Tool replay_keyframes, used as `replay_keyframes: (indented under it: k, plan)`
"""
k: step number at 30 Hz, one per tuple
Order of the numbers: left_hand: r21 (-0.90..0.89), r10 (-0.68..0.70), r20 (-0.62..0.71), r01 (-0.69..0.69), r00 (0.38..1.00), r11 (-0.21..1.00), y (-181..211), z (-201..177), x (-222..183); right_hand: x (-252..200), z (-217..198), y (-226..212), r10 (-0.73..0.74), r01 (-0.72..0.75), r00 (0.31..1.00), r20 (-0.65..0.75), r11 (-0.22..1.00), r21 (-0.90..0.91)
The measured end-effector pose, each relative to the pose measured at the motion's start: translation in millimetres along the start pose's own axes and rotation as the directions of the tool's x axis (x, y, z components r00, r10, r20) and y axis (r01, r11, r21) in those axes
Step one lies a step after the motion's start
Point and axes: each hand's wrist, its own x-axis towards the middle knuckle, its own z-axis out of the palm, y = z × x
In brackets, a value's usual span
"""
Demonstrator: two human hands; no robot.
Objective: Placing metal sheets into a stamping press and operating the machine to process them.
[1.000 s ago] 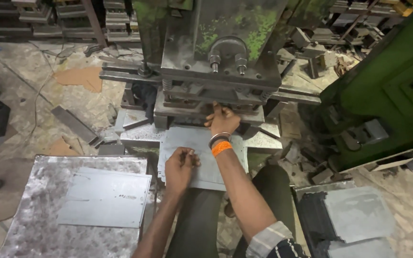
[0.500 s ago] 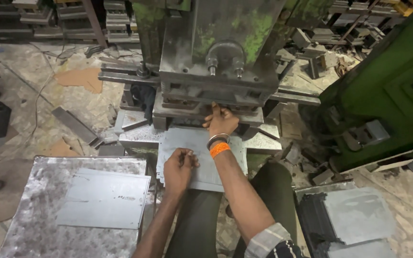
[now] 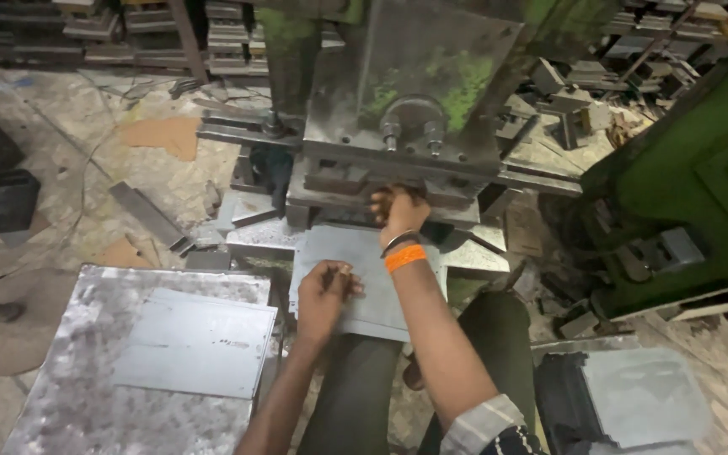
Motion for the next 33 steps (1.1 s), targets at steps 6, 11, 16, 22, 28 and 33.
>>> replay_keyframes:
  k: [6, 11, 16, 22, 28, 33]
  plan:
    - [-0.213, -0.009, -0.219, -0.039, 0.976, 0.976, -0.7, -60.5, 5.1, -61.6, -27.4, -10.6, -0.039, 0.04, 0.996, -0.077, 0.999, 0.016]
    - [0.345, 0.33, -0.561, -0.148, 0.759, 0.927, -32.4, -140.8, 25.0, -181.4, -85.2, -6.3, 0.037, -0.038, 0.999, -0.036, 0.998, -0.04]
    - [0.357, 0.318, -0.631, -0.099, 0.708, 0.929, -61.8, -194.9, 28.5, -188.8, -138.9, 38.1, 0.085, -0.075, 0.996, 0.016, 0.941, -0.329]
    - [0.443, 0.332, -0.58, -0.054, 0.744, 0.895, -65.5, -243.1, 10.1, -226.9, -123.5, 53.8, 0.051, 0.119, 0.943, 0.33, 0.873, -0.473]
    - [0.848, 0.651, -0.37, -0.044, 0.663, 0.527, -34.5, -243.6, 2.9, -292.4, -85.9, 74.3, 0.144, 0.497, 0.583, 0.8, 0.715, -0.492]
    - [0.934, 0.725, -0.202, -0.093, 0.658, 0.345, -56.7, -226.8, 6.3, -310.2, -91.4, 99.1, 0.219, 0.61, 0.449, 0.866, 0.633, -0.477]
